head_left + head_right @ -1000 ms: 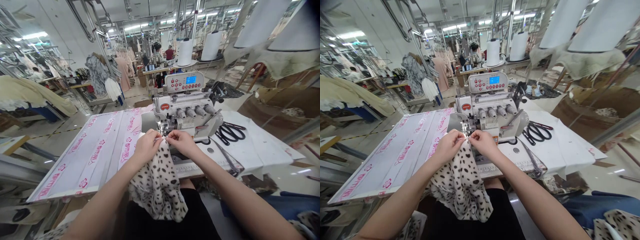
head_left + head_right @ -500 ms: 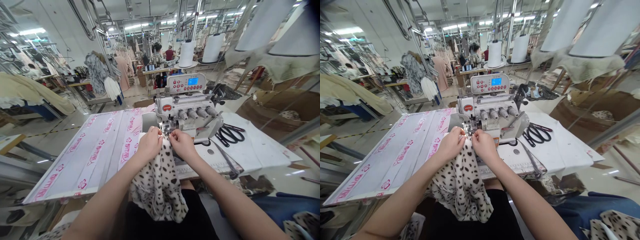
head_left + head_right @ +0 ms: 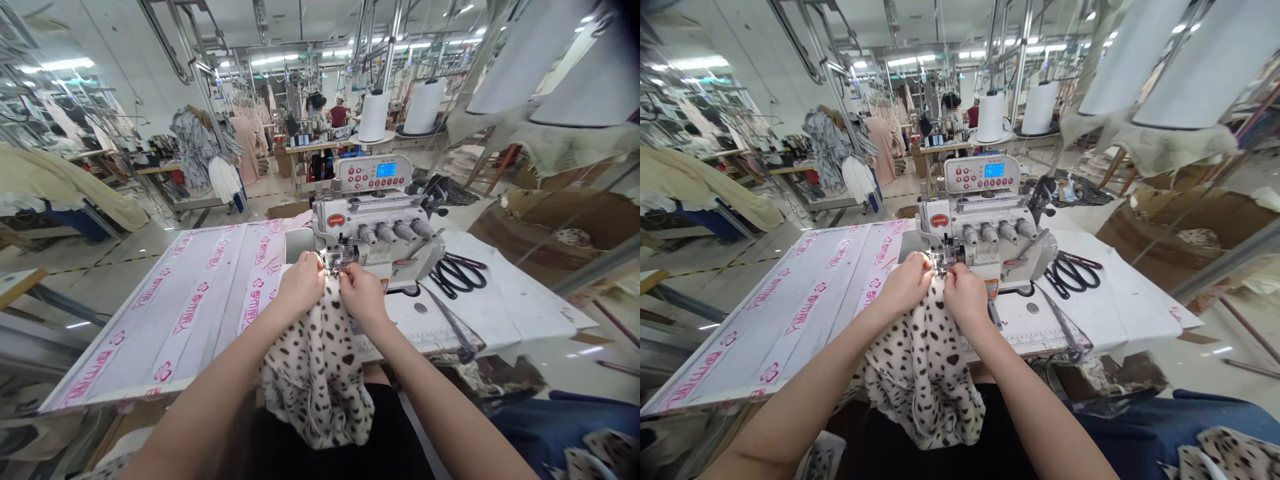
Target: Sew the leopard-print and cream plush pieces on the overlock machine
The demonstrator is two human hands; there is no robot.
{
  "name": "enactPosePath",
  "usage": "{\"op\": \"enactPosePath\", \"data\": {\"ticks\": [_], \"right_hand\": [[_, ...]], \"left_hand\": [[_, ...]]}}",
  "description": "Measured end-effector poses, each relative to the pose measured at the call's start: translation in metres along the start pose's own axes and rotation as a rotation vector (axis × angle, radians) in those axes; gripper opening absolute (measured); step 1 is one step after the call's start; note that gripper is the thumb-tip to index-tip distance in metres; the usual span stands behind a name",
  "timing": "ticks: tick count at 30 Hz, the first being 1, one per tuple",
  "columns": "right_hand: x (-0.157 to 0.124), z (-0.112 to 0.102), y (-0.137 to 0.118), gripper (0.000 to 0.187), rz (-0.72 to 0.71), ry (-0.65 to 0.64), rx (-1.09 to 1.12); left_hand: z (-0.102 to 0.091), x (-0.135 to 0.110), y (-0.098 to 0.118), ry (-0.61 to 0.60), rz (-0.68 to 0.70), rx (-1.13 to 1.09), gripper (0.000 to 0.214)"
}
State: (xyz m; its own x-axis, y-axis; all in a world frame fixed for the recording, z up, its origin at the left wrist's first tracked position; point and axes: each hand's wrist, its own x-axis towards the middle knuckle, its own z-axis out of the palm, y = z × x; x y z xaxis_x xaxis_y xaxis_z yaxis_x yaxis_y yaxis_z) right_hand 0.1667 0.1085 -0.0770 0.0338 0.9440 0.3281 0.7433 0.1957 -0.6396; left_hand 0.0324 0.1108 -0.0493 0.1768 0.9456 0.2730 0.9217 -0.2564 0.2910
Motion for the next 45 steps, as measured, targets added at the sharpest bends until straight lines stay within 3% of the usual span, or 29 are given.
{"op": "enactPosePath", "data": {"ticks": [3,7,11,13,17,22,26,33,40,45], "right_hand": [[-0.008,0.000,0.002,0.020,-0.002,-0.008,0.051],[-0.042,0.000,0.016,0.016,-0.057,0.017,0.423],[-0.080,0.004,0.035,0.012,-0.116,-0.278,0.604],[-0.091,0.008,0.041,0.011,-0.096,-0.339,0.638],[-0.089,0.011,0.047,0.020,0.056,-0.262,0.845],[-0.076,-0.001,0.044,0.013,-0.111,-0.512,0.815],[-0.082,-0.012,0.038,0.020,0.017,-0.717,0.957],[-0.101,-0.010,0.032,0.023,-0.041,-0.485,0.738],[-0.095,-0.006,0.041,0.027,-0.092,-0.408,0.611],[-0.111,-0.010,0.047,0.029,-0.078,-0.446,0.622]], "left_hand": [[0.000,0.002,0.000,0.005,-0.004,-0.020,0.003],[-0.003,-0.005,0.001,0.024,0.017,-0.052,0.004],[-0.010,-0.023,0.005,0.069,0.090,-0.032,0.006],[-0.012,-0.030,0.005,0.075,0.082,-0.018,0.007],[-0.014,-0.032,0.001,0.038,0.094,-0.047,0.013],[-0.016,-0.025,-0.005,-0.003,0.106,-0.103,0.011],[-0.017,-0.022,-0.004,-0.027,0.086,-0.156,0.012],[-0.013,-0.021,-0.004,-0.021,0.110,-0.173,0.013],[-0.012,-0.010,-0.004,-0.028,0.091,-0.169,0.014],[-0.015,-0.006,-0.001,-0.050,0.073,-0.173,0.015]]}}
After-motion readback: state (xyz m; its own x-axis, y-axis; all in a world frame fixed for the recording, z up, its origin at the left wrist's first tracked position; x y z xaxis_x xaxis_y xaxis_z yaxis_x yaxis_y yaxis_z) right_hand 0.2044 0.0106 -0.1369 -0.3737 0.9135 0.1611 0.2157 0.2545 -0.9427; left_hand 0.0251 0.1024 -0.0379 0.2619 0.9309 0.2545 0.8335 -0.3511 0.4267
